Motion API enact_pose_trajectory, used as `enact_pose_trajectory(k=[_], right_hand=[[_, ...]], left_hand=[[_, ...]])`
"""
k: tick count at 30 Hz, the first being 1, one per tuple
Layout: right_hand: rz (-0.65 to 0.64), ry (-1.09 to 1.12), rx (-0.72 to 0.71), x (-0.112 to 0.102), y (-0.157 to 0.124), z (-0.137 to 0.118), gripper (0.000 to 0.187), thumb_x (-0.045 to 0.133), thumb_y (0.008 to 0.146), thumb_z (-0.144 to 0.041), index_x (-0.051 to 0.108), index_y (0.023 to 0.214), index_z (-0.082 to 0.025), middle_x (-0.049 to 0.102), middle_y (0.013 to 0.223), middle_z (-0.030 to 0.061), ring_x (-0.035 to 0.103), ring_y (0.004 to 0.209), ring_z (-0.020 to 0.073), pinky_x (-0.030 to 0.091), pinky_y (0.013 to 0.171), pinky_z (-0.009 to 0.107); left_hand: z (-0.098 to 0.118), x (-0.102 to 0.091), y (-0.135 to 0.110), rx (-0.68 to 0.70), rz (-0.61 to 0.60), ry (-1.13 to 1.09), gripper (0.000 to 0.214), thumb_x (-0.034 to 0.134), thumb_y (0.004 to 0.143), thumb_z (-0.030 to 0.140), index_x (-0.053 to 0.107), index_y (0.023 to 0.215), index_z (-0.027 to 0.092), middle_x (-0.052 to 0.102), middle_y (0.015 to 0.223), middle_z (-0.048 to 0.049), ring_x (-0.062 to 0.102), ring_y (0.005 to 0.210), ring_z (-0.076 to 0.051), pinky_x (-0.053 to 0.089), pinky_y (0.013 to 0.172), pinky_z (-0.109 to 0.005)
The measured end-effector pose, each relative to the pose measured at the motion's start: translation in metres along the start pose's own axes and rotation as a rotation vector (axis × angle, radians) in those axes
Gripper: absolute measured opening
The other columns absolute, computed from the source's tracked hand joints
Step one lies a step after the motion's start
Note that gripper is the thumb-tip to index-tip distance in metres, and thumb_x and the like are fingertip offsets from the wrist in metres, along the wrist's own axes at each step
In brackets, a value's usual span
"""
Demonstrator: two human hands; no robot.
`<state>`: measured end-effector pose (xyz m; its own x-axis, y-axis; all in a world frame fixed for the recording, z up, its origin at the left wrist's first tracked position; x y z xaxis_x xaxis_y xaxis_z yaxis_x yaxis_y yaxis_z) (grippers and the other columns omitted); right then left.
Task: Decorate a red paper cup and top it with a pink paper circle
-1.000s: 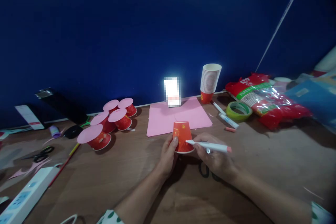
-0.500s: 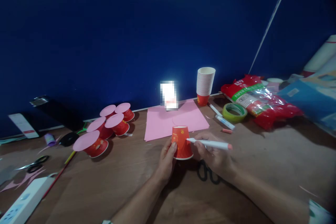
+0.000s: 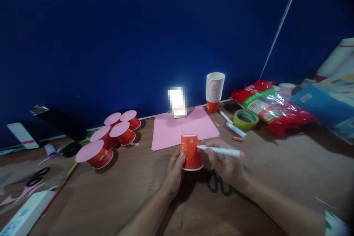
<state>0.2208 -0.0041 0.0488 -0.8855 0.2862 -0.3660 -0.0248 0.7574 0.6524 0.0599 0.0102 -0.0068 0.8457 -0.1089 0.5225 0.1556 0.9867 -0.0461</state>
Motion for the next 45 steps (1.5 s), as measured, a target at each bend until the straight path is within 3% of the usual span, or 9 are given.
enact_pose_trajectory(k=[10,16,21,28,45], right_hand=[[-0.005,-0.019,-0.022,0.0005,-0.0013,-0.0007,0.011,0.050,0.093,-0.022,0.056,0.085,-0.020,0.065,0.074,0.0014,0.060,0.055,0.0128,0.051,0.055,0.025],[-0.013,-0.038,-0.029,0.0000,-0.0011,0.0004,0.012,0.051,0.093,-0.023,0.058,0.085,-0.020,0.064,0.072,0.0015,0.063,0.062,0.0153,0.052,0.062,0.027],[-0.008,-0.026,-0.032,0.0011,-0.0015,0.0011,0.012,0.051,0.093,-0.023,0.058,0.083,-0.021,0.064,0.076,0.0019,0.062,0.063,0.0146,0.050,0.058,0.025],[0.004,0.017,-0.004,0.0017,-0.0023,0.0048,0.007,0.052,0.092,-0.020,0.058,0.090,-0.022,0.063,0.078,0.0001,0.062,0.070,0.0147,0.051,0.067,0.026],[-0.028,-0.005,-0.019,0.0002,-0.0018,0.0049,0.010,0.050,0.092,-0.021,0.057,0.085,-0.021,0.061,0.073,-0.0004,0.061,0.063,0.0137,0.051,0.066,0.027]], left_hand=[[-0.0016,-0.0012,0.0003,-0.016,0.030,-0.037,0.035,0.069,0.078,0.042,0.070,0.103,0.016,0.073,0.103,-0.0087,0.066,0.092,-0.022,0.046,0.090,-0.036],[0.0004,0.0003,-0.0009,-0.003,-0.007,0.023,0.035,0.063,0.084,0.042,0.070,0.106,0.015,0.073,0.104,-0.0095,0.065,0.094,-0.022,0.046,0.090,-0.035],[0.0015,0.0009,-0.0018,-0.006,0.001,0.029,0.036,0.065,0.081,0.044,0.071,0.103,0.015,0.074,0.100,-0.0090,0.066,0.092,-0.024,0.047,0.089,-0.036],[0.0019,0.0013,-0.0004,0.009,-0.028,0.051,0.037,0.065,0.082,0.043,0.070,0.105,0.016,0.073,0.104,-0.0084,0.065,0.095,-0.023,0.046,0.092,-0.036],[0.0021,-0.0005,-0.0021,0.016,0.015,0.045,0.036,0.063,0.084,0.042,0.070,0.106,0.015,0.073,0.103,-0.0088,0.066,0.094,-0.023,0.048,0.089,-0.035]])
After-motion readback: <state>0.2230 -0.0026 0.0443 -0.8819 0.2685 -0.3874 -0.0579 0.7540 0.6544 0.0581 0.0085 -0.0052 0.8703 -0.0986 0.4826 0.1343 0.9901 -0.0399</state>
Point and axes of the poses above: each hand's wrist, its own y-axis towards the middle knuckle, its own x-axis out of the palm, z = x × y, the point moved 4 cm from there along y, towards the middle knuckle
